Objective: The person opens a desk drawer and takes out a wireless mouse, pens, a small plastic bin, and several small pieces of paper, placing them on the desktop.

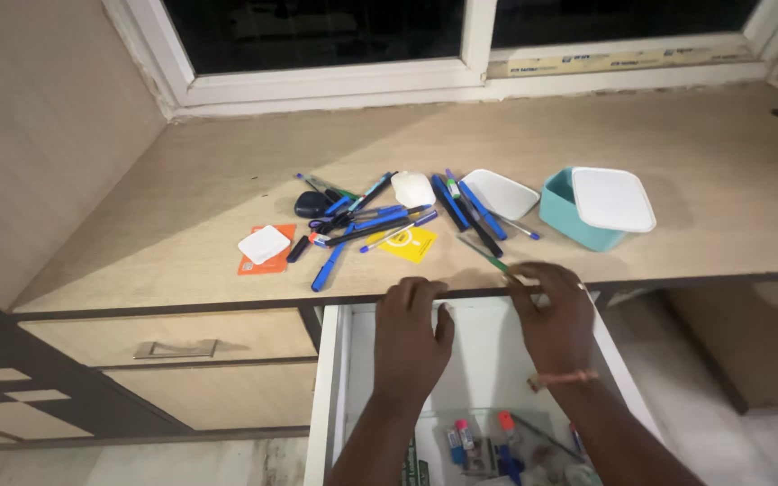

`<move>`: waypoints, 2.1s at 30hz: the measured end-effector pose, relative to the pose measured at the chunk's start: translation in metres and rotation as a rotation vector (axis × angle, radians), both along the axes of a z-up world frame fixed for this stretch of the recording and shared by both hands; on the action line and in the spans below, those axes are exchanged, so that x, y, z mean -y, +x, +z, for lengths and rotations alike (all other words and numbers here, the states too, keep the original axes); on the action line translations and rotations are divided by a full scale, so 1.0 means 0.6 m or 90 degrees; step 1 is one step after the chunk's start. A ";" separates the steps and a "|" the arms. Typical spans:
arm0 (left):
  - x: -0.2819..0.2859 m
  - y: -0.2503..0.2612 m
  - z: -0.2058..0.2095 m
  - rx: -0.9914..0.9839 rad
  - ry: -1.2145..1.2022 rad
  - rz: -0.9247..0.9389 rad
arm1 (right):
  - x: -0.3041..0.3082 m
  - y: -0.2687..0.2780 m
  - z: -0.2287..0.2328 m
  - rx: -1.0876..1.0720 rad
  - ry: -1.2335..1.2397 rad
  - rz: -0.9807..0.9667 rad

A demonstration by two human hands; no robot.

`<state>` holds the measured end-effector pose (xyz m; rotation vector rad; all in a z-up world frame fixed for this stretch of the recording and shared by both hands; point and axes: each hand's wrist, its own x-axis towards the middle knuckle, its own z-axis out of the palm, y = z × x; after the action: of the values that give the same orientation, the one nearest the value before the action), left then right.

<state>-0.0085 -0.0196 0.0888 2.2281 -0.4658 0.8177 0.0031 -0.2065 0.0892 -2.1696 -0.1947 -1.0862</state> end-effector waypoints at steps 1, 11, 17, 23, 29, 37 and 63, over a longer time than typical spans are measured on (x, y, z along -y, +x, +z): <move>0.000 0.000 -0.003 -0.035 0.007 -0.010 | -0.003 0.007 0.008 -0.006 -0.038 -0.003; 0.012 0.013 -0.127 -0.591 0.404 -0.275 | -0.027 0.032 0.024 0.012 -0.177 0.076; 0.034 0.000 -0.186 -0.545 0.443 -0.247 | -0.025 -0.022 0.011 -0.036 -0.139 0.053; 0.042 -0.005 -0.183 -0.513 0.468 -0.264 | -0.006 -0.037 -0.004 -0.033 -0.120 0.075; 0.005 0.006 -0.162 -0.458 0.333 -0.228 | -0.004 -0.045 -0.002 -0.090 -0.047 0.039; -0.032 0.028 -0.059 -0.374 0.132 -0.187 | -0.008 -0.050 0.002 -0.105 -0.002 0.063; -0.108 0.171 -0.001 -0.108 0.102 0.122 | -0.013 -0.052 -0.028 -0.291 0.080 0.107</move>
<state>0.0941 0.0452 0.0881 2.4949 -0.2456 0.6995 -0.0278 -0.1987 0.0722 -2.1781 -0.0935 -0.4771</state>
